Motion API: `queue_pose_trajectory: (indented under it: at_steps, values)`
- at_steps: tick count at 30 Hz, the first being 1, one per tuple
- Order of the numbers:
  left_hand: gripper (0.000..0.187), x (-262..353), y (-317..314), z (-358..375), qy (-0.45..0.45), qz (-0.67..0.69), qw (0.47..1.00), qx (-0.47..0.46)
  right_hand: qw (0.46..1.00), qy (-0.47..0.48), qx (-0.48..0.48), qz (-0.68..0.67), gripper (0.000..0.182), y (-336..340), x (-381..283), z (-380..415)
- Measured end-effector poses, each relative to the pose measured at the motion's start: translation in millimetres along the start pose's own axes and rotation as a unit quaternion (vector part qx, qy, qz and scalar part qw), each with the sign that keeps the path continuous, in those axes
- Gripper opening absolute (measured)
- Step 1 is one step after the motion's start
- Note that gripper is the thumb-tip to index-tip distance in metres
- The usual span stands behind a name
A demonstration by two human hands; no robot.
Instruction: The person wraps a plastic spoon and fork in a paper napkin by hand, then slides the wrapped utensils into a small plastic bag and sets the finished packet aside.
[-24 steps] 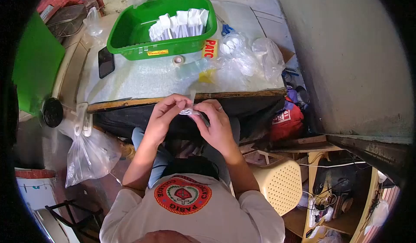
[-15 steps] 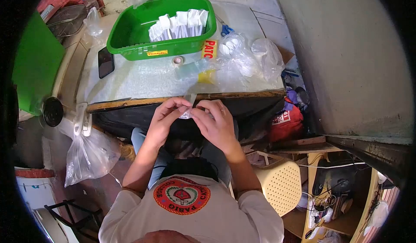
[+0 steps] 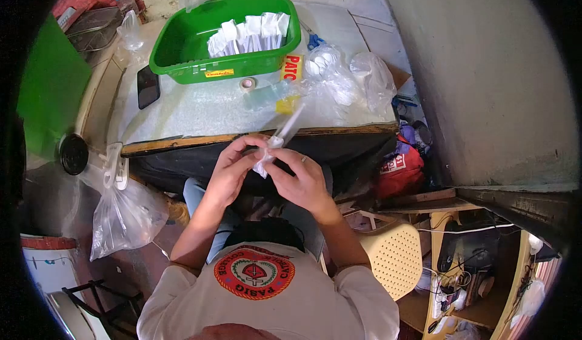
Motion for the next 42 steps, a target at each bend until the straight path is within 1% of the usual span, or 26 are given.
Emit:
queue_pose_trajectory:
  at_steps: [2,3,5,6,7,8,9,11,12,13,14,16,18,19,21,22,24,25,27,28,30,34,37,39,40,42]
  values:
    - [0.026,-0.2,-0.3,0.4,-0.062,-0.026,0.997,0.026,0.999,-0.032,-0.006,-0.021,0.025,0.5,-0.2,4.7]
    - [0.026,-0.3,-2.3,1.0,-0.062,-0.025,0.997,0.026,0.999,-0.032,-0.006,-0.021,0.025,1.9,-1.8,4.5]
    - [0.029,7.3,-6.0,4.1,-0.161,-0.121,0.979,0.044,0.977,-0.119,0.026,-0.176,0.024,6.3,0.7,3.3]
    - [0.029,8.8,-6.8,5.4,-0.162,-0.121,0.978,0.044,0.97,-0.133,0.034,-0.202,0.028,7.9,2.6,2.9]
    - [0.029,12.4,-7.8,8.1,-0.202,-0.214,0.954,0.06,0.97,-0.132,0.034,-0.202,0.028,6.8,0.5,2.2]
    - [0.029,14.5,-9.2,10.8,-0.239,-0.304,0.919,0.075,0.959,-0.17,0.053,-0.219,0.033,4.8,-1.1,2.0]
    - [0.029,12.6,-9.5,11.9,-0.238,-0.303,0.92,0.075,0.947,-0.208,0.072,-0.236,0.037,2.4,-2.3,1.2]
    - [0.029,11.6,-10.6,14.9,-0.292,-0.342,0.888,0.098,0.954,-0.201,0.066,-0.213,0.04,-4.3,-6.4,-2.1]
    - [0.03,13.0,-10.5,15.6,-0.305,-0.356,0.878,0.1,0.942,-0.219,0.084,-0.238,0.037,-8.4,-7.7,-3.0]
    - [0.03,10.5,-9.0,15.9,-0.304,-0.355,0.878,0.1,0.93,-0.238,0.102,-0.263,0.034,-10.2,-8.1,-2.7]
    - [0.033,6.3,-6.5,15.3,-0.302,-0.347,0.882,0.104,0.939,-0.225,0.1,-0.239,0.024,-10.4,-5.9,-2.5]
    - [0.037,5.7,-7.1,16.1,-0.301,-0.338,0.885,0.107,0.935,-0.236,0.106,-0.242,0.02,-11.1,-0.8,1.6]
    - [0.044,6.3,-9.2,16.6,-0.269,-0.25,0.924,0.103,0.921,-0.262,0.122,-0.263,0.011,-10.1,-1.3,-1.2]
    - [0.044,5.9,-8.5,17.0,-0.272,-0.249,0.924,0.104,0.921,-0.259,0.121,-0.263,0.011,-10.1,-1.2,-2.0]
    - [0.051,2.4,-7.0,16.1,-0.245,-0.21,0.942,0.088,0.91,-0.274,0.122,-0.285,0.011,-11.3,0.6,-1.1]
    - [0.051,3.2,-7.5,16.5,-0.245,-0.209,0.942,0.089,0.91,-0.275,0.122,-0.285,0.011,-11.5,0.6,-1.0]
    - [0.046,2.9,-8.5,17.1,-0.203,-0.163,0.962,0.08,0.907,-0.288,0.123,-0.281,0.011,-11.9,0.1,1.0]
    - [0.046,1.7,-6.2,16.6,-0.201,-0.162,0.963,0.08,0.906,-0.29,0.123,-0.281,0.011,-12.0,-0.1,1.8]
    - [0.041,1.3,-3.4,15.0,-0.227,-0.219,0.947,0.055,0.901,-0.303,0.111,-0.291,0.012,-12.5,0.5,2.5]
    - [0.041,0.9,-3.2,14.4,-0.227,-0.219,0.947,0.055,0.901,-0.303,0.111,-0.29,0.012,-12.7,1.2,3.0]
    - [0.035,1.3,-2.7,13.7,-0.231,-0.217,0.947,0.059,0.874,-0.319,0.126,-0.344,0.014,-14.3,3.3,4.4]
    - [0.032,1.0,-2.7,12.0,-0.226,-0.234,0.944,0.049,0.872,-0.319,0.127,-0.349,0.016,-12.9,5.3,2.4]
    - [0.03,-1.0,-3.1,11.5,-0.221,-0.244,0.944,0.035,0.858,-0.335,0.124,-0.37,0.016,-14.5,9.7,7.0]
    - [0.026,-3.2,-2.4,11.4,-0.219,-0.241,0.945,0.033,0.834,-0.35,0.106,-0.412,0.016,-15.9,10.7,9.1]
    - [0.026,-3.9,-2.7,11.7,-0.218,-0.241,0.945,0.033,0.834,-0.351,0.106,-0.412,0.016,-15.8,11.0,9.9]
    - [0.02,-4.8,-2.9,11.7,-0.209,-0.214,0.953,0.044,0.85,-0.337,0.1,-0.393,0.016,-14.8,10.7,9.7]
Point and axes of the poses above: each hand's wrist, its own z-axis away from the middle knuckle, its own y-axis out of the back of the hand, x = y × z, the point moved 3 cm from there along -z, towards the middle knuckle, and after that the axes turned 3 degrees about -z, right-handed, at the moved point
